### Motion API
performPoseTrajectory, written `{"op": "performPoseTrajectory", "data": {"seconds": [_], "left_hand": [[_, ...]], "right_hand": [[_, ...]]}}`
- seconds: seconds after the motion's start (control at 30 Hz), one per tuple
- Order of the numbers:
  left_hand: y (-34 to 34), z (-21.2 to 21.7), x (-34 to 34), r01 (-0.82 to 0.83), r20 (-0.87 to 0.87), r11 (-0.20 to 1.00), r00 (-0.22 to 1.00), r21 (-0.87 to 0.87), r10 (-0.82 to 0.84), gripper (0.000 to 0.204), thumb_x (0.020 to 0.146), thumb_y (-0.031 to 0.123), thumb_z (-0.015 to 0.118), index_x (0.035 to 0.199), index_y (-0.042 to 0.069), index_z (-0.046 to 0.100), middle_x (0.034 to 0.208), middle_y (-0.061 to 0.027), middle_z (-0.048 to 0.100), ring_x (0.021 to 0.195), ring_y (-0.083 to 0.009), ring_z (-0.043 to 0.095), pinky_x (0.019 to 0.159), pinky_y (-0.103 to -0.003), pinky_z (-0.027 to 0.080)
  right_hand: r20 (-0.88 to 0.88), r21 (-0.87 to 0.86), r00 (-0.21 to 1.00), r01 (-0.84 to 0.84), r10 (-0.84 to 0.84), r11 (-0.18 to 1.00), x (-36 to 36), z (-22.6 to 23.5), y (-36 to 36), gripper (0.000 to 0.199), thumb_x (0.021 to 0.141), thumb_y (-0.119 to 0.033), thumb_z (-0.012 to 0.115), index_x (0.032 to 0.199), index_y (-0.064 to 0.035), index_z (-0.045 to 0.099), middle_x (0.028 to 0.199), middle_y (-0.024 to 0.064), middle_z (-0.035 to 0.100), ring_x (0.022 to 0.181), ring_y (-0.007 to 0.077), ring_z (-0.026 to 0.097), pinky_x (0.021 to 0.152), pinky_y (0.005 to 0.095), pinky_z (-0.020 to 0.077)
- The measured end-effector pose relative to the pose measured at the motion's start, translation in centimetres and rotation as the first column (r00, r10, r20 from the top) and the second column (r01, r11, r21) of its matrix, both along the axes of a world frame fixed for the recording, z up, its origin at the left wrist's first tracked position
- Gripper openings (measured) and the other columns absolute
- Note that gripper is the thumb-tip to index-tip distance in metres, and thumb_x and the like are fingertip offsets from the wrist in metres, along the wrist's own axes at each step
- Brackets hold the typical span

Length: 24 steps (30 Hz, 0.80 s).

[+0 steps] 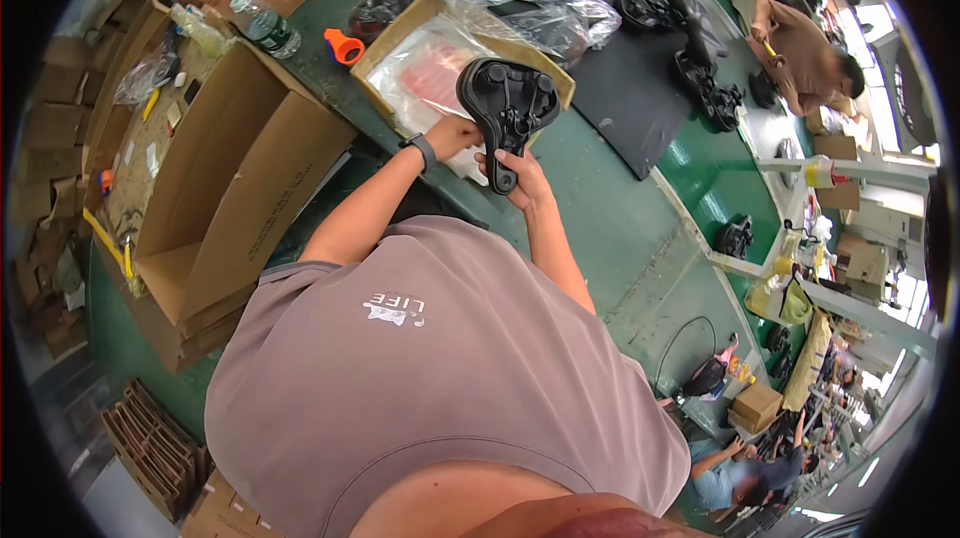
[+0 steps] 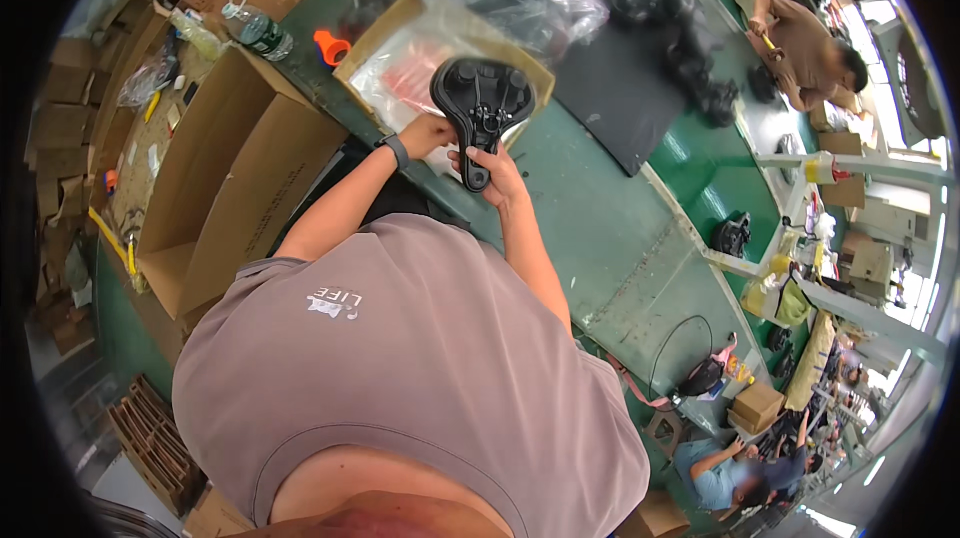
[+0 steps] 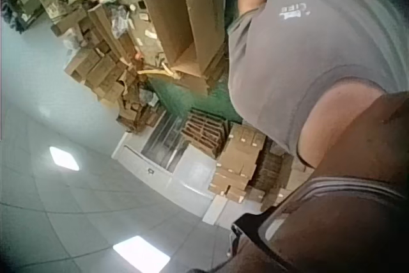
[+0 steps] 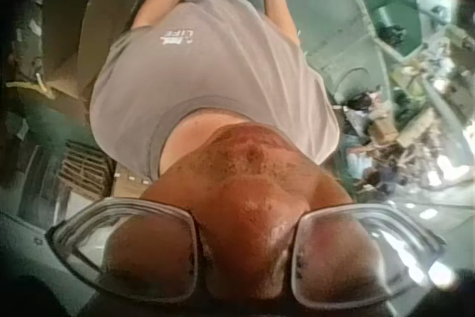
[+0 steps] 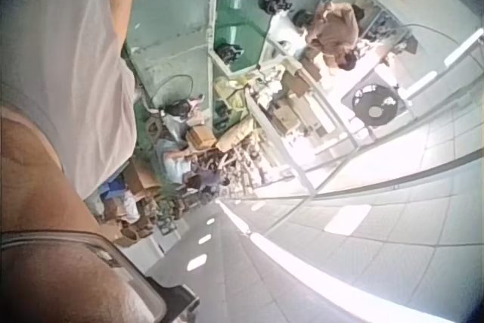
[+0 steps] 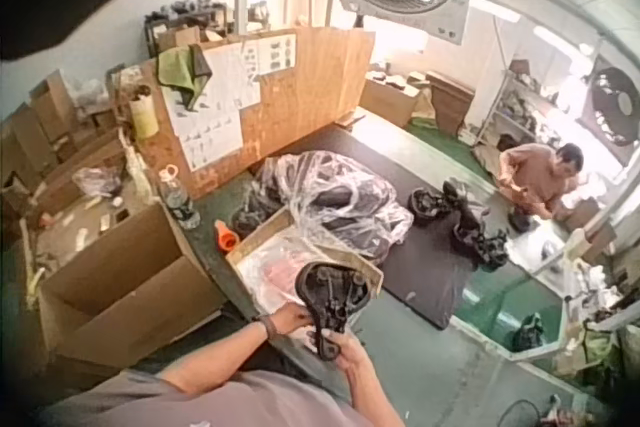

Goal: Packaging bicycle seats into plastic bags and placing them into a cardboard shipping box.

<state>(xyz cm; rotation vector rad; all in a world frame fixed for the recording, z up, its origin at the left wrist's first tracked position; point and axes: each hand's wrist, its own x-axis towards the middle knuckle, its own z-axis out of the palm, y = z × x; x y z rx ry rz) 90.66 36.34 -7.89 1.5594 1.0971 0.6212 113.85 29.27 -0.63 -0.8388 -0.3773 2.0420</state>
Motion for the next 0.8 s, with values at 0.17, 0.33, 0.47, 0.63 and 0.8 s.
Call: {"op": "performPoseTrajectory", "data": {"seconds": [0.17,0.33,0.47,0.63,0.8], "left_hand": [[-4.3,5.3,-5.3,0.05,0.307,0.873,0.944,-0.486,0.117,0.027,0.115,0.022,0.064,0.118,0.0,0.081,0.115,-0.0083,0.083,0.105,-0.0167,0.077,0.097,-0.036,0.062],[-3.9,8.4,-12.6,-0.029,0.689,0.725,0.287,-0.688,0.665,0.028,0.117,0.026,0.062,0.127,0.003,0.074,0.117,-0.0062,0.08,0.108,-0.0182,0.076,0.1,-0.037,0.063],[1.6,12.5,-22.2,-0.009,0.682,0.682,0.022,-0.731,0.731,0.02,0.115,0.025,0.065,0.115,0.007,0.074,0.101,-0.0027,0.076,0.092,-0.0169,0.074,0.09,-0.034,0.063],[7.2,13.1,-25.4,-0.113,0.447,0.705,0.701,-0.7,0.556,0.015,0.111,0.023,0.074,0.111,0.009,0.077,0.09,0.0055,0.069,0.077,-0.0112,0.066,0.075,-0.026,0.054],[9.3,22.0,-21.8,-0.421,0.567,0.892,0.781,0.167,0.262,0.021,0.109,0.02,0.076,0.104,0.0,0.082,0.082,-0.0026,0.071,0.074,-0.0172,0.064,0.071,-0.034,0.051]], "right_hand": [[0.069,-0.112,0.988,-0.128,0.136,0.986,-3.0,1.5,2.0,0.042,0.098,0.0,0.075,0.137,0.0005,0.059,0.113,0.0213,0.076,0.099,0.0332,0.08,0.087,0.0456,0.0706],[-0.017,-0.073,0.999,0.028,-0.029,0.997,-7.3,5.0,1.3,0.041,0.1,-0.007,0.078,0.137,0.0,0.061,0.106,0.0197,0.075,0.09,0.0317,0.076,0.083,0.0446,0.0673],[-0.054,0.083,0.984,0.173,-0.169,0.981,-9.9,8.7,2.0,0.049,0.094,-0.012,0.084,0.136,0.0024,0.064,0.109,0.0191,0.073,0.098,0.0324,0.072,0.086,0.0438,0.0627],[0.441,0.263,0.888,-0.267,0.13,0.927,-12.7,11.2,6.2,0.067,0.077,-0.001,0.09,0.138,0.0019,0.063,0.109,0.016,0.075,0.099,0.0285,0.073,0.089,0.0443,0.0587],[0.975,0.144,0.207,-0.339,-0.076,0.93,-22.3,14.3,9.7,0.107,0.076,0.003,0.091,0.167,-0.0011,0.035,0.127,0.0144,0.073,0.115,0.0269,0.071,0.103,0.0405,0.0571]]}}
